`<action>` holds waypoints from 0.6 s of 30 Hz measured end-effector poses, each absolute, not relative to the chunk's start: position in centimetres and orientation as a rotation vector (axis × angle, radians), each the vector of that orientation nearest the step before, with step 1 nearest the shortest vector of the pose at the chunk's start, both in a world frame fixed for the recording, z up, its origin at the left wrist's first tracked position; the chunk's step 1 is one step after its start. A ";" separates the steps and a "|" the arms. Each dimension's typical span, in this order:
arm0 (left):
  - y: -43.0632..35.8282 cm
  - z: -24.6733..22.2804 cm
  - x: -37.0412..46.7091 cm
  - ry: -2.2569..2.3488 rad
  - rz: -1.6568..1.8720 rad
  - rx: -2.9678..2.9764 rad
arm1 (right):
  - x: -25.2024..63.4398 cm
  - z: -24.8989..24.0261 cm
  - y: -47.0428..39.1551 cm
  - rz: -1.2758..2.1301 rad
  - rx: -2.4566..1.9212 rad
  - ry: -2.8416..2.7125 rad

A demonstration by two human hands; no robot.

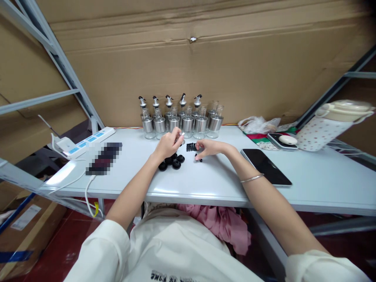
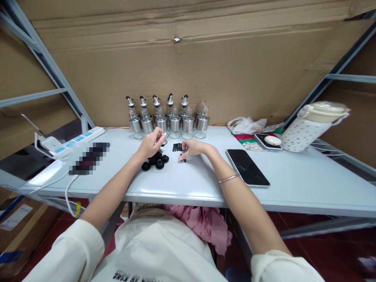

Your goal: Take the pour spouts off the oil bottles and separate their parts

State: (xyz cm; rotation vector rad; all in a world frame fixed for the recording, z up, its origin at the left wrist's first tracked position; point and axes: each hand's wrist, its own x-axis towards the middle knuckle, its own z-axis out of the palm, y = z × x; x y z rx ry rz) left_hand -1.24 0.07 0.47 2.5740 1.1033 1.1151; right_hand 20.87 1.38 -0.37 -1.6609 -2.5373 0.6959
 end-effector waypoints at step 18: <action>0.1 0.5 -1.3 1.086 1.119 2.563 | 22.2 -0.3 1.8 0.732 -1.750 -2.511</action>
